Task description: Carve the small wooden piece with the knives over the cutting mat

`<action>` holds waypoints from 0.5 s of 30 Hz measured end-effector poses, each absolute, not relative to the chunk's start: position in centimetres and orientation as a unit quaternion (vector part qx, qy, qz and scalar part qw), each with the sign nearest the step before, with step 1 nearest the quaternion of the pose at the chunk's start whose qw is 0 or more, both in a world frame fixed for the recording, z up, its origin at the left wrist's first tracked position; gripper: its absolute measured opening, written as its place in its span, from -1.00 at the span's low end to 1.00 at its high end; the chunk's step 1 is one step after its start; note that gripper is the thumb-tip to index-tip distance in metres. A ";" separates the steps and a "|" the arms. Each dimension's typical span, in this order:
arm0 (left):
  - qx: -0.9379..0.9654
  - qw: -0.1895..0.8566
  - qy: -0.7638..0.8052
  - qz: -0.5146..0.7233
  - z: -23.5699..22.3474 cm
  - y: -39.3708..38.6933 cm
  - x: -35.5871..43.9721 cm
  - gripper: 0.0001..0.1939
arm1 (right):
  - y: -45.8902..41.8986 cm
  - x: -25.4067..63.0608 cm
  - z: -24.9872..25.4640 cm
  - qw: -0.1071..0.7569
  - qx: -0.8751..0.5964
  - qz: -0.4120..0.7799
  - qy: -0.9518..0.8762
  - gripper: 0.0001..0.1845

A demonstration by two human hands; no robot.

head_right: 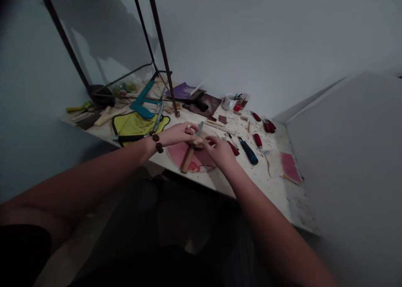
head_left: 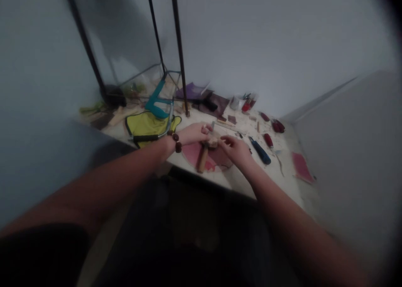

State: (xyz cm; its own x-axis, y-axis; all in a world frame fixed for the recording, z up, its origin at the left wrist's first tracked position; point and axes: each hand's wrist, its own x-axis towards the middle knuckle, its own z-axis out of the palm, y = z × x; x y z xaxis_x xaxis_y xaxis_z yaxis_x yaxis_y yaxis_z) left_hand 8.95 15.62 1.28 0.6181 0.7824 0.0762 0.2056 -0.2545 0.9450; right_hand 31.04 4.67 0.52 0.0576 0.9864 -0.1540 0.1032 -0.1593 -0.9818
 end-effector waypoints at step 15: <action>0.848 0.237 0.432 0.197 -1.9 8.6 6.6 -0.25 | 4.7 32.9 -0.6 0.561 -0.470 0.572 -0.371 -0.50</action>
State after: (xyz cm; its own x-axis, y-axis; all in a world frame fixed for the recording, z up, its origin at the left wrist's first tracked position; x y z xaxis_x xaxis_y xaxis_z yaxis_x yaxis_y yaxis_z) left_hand 6.59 8.65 -1.94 0.5488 0.8258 0.1294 0.6391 -0.5143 0.5719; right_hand 32.90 4.68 -0.56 0.0715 0.9901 -0.1211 -0.2939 -0.0951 -0.9511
